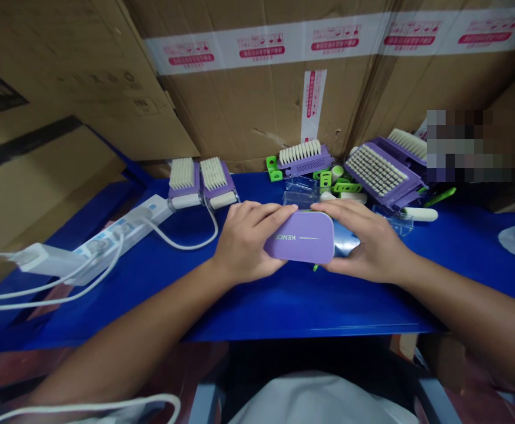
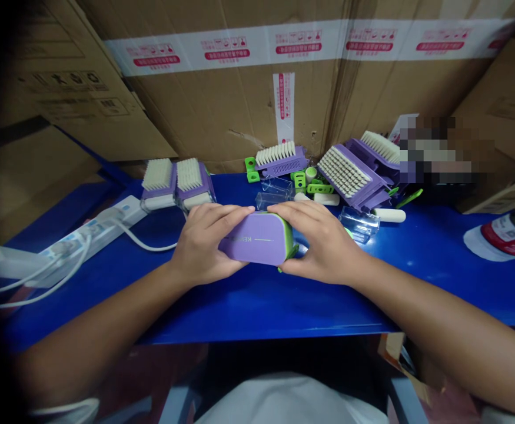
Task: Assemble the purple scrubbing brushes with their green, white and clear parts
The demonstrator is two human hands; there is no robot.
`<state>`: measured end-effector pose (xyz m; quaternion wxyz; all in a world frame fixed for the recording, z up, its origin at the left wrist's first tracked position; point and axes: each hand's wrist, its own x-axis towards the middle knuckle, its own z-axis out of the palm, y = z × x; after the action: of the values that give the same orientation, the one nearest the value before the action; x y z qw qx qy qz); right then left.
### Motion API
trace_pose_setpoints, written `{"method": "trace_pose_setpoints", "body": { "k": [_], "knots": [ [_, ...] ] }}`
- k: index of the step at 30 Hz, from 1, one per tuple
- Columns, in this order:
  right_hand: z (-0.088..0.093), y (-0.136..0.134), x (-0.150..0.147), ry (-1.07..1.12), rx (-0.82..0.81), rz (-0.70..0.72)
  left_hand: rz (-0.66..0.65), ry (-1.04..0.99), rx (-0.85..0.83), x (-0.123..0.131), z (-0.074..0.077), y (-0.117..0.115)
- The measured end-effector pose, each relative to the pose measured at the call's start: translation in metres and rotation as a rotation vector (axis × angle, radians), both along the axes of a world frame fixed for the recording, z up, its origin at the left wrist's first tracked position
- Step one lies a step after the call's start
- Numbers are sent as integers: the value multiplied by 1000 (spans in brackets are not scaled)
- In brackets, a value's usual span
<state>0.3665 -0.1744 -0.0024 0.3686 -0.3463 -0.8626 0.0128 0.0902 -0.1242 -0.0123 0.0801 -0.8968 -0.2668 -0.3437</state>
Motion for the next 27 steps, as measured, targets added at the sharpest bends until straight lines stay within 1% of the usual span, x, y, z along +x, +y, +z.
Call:
{"method": "trace_pose_setpoints", "body": {
  "k": [5, 10, 13, 16, 18, 19, 21, 23, 25, 27],
  "knots": [
    [0, 1, -2, 27, 27, -17, 37, 5, -72, 1, 2, -1],
    [10, 1, 2, 14, -4, 0, 38, 35, -148, 1, 3, 1],
    [15, -1, 4, 15, -1, 2, 41, 44, -136, 1, 5, -1],
    [15, 0, 8, 71, -64, -42, 45, -52, -88, -2, 9, -1],
    [13, 4, 13, 209, -141, -95, 72, -178, -101, -5, 8, 2],
    [12, 7, 16, 310, -188, -113, 88, -249, -131, -8, 7, 6],
    [9, 13, 21, 485, -276, -91, 93, -386, -268, -11, 0, 17],
    [7, 18, 24, 595, -352, -59, 31, -481, -453, -13, -9, 29],
    [5, 21, 23, 677, -410, -30, -53, -488, -659, -13, -17, 39],
    [4, 20, 19, 731, -452, 3, -141, -480, -791, -11, -21, 43]
  ]
}}
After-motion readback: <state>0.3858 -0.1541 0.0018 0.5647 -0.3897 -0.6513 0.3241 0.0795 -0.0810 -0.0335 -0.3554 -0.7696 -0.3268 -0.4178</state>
